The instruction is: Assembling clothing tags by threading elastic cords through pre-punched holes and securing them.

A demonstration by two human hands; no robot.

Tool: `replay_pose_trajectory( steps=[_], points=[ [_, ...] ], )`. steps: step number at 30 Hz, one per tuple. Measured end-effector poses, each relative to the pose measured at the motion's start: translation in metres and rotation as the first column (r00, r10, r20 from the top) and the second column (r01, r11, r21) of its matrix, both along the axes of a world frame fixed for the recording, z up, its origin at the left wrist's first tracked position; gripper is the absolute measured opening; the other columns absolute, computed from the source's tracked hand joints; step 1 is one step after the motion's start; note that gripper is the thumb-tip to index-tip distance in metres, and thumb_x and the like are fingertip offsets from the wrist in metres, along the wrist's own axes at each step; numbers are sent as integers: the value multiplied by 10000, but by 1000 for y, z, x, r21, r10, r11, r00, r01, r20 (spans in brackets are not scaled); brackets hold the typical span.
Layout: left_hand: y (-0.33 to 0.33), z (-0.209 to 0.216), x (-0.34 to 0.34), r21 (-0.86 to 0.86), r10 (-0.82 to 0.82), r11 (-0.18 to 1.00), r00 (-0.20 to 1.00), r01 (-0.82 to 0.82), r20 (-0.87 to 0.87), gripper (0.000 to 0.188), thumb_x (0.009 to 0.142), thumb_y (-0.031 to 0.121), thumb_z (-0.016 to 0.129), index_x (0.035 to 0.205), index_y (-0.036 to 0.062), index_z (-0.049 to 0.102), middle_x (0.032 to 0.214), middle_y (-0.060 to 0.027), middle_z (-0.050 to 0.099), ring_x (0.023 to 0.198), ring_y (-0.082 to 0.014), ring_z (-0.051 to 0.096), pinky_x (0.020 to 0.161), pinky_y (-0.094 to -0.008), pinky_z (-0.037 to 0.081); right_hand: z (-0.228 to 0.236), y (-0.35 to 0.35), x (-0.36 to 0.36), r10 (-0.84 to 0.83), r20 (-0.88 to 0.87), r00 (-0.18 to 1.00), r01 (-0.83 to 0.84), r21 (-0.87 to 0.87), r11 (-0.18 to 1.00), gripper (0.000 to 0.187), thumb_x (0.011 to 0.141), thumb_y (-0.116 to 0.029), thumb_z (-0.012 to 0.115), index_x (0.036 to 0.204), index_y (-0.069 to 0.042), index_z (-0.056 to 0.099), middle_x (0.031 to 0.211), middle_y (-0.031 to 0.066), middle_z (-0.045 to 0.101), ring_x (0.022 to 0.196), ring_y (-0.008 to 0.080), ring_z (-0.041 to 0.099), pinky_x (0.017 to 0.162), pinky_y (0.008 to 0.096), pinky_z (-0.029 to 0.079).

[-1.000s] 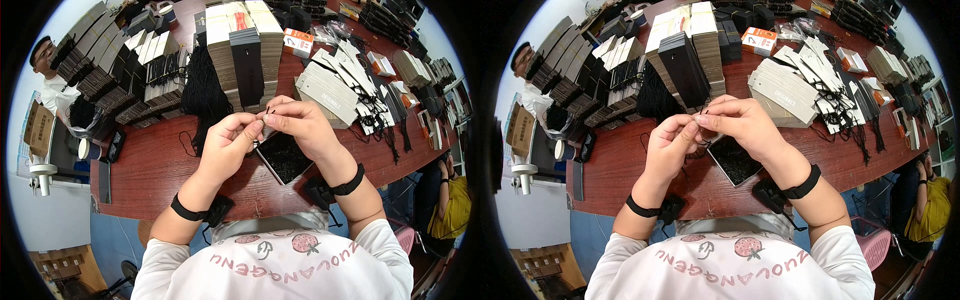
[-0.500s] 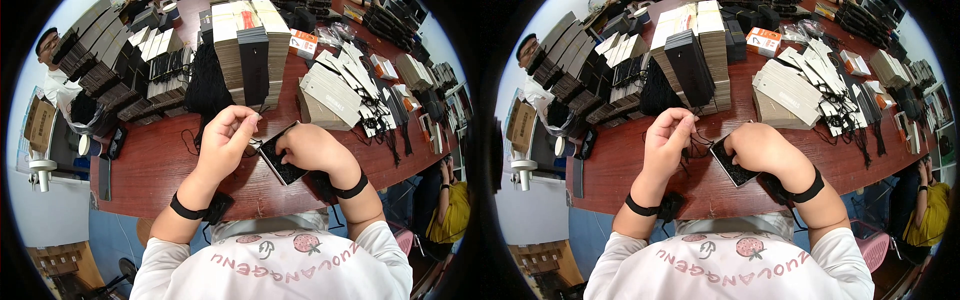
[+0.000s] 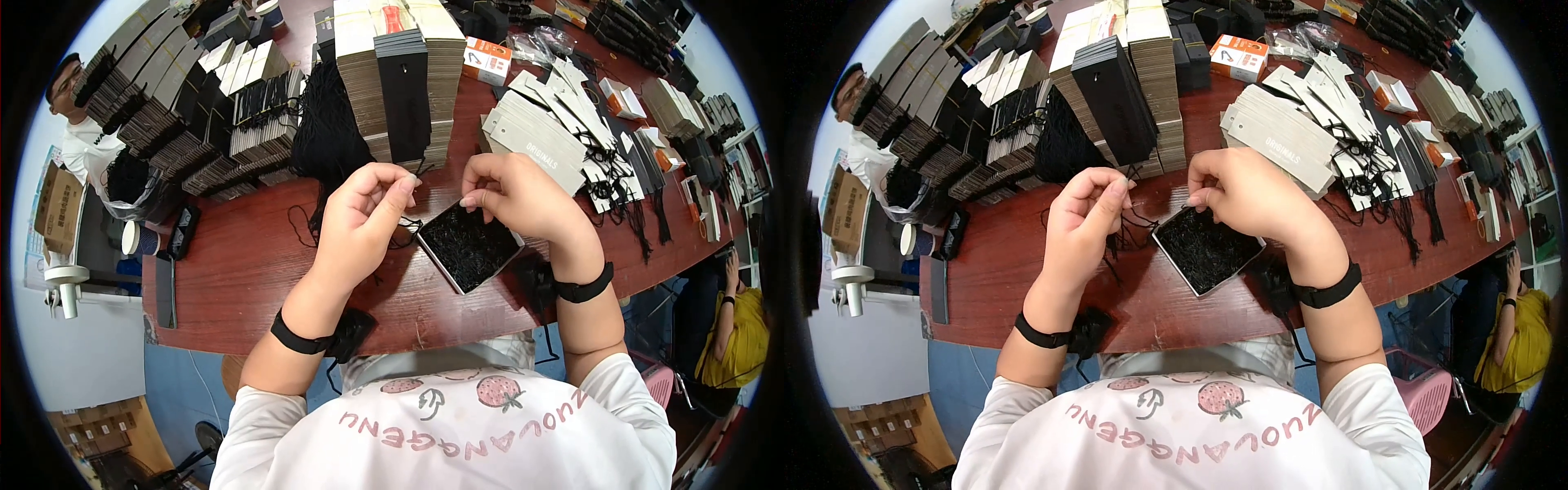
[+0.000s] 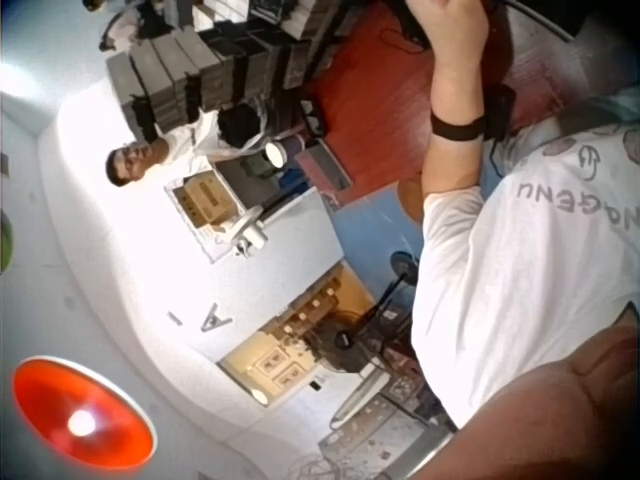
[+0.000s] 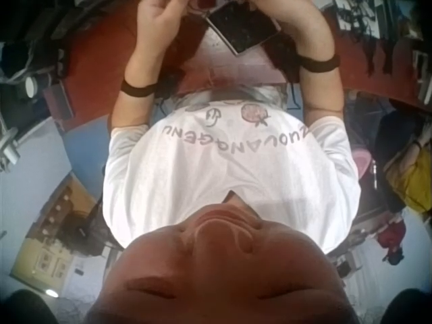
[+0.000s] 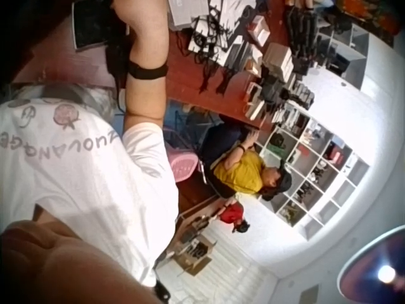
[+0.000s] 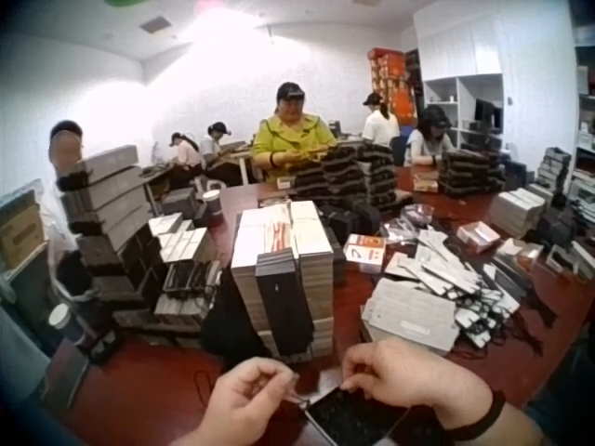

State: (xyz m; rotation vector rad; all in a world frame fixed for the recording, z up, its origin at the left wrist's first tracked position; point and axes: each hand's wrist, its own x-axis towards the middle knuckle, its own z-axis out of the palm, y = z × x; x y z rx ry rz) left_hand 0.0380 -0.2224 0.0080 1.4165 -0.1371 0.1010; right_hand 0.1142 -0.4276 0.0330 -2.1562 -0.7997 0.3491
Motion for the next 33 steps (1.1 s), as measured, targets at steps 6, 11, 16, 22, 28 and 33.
replay_pose_trajectory(
  steps=[6,11,16,22,28,33],
  points=[
    [-2,1,1,7,-11,1000,1000,11,-11,131,924,116,563,988,4,584,818,2,580,756,-43,532,674,-185,434,13,-4,2,4,-250,968,-15,-44,999,34,753,37,606,785,35,593,695,95,639,633,147,620,569,268,495],
    [-1,-1,1,22,-12,1000,1000,13,-26,130,923,114,563,989,4,585,816,3,582,755,-43,536,668,-184,436,5,-6,4,60,-361,931,14,197,980,65,785,61,588,844,44,611,727,76,641,665,128,627,613,237,520],
    [-3,-3,0,22,-31,999,998,32,-47,120,923,102,561,987,3,585,821,3,584,741,-33,527,653,-173,427,13,1,-3,92,-521,848,162,421,892,74,818,69,565,865,48,618,777,79,646,713,139,643,647,237,533],
    [-6,-1,-2,28,-30,999,999,31,-29,107,919,82,563,982,-2,582,804,10,579,727,-26,520,629,-170,418,-1,7,-2,220,-472,854,128,599,791,57,825,39,596,881,30,601,783,82,639,714,146,647,619,234,533],
    [-6,-1,-2,54,-45,997,999,46,-30,100,918,76,563,980,-1,581,800,15,574,715,-26,518,624,-171,418,-3,8,-1,262,-556,789,213,648,731,94,833,15,611,897,0,544,779,90,640,679,147,647,558,227,525],
    [-6,-2,-2,41,-59,997,998,60,-37,96,918,73,561,975,-1,582,806,13,575,721,-33,522,637,-175,426,-7,11,-1,239,-578,780,236,626,743,116,838,2,619,877,-8,511,778,110,643,663,155,648,545,230,526]
  ],
)
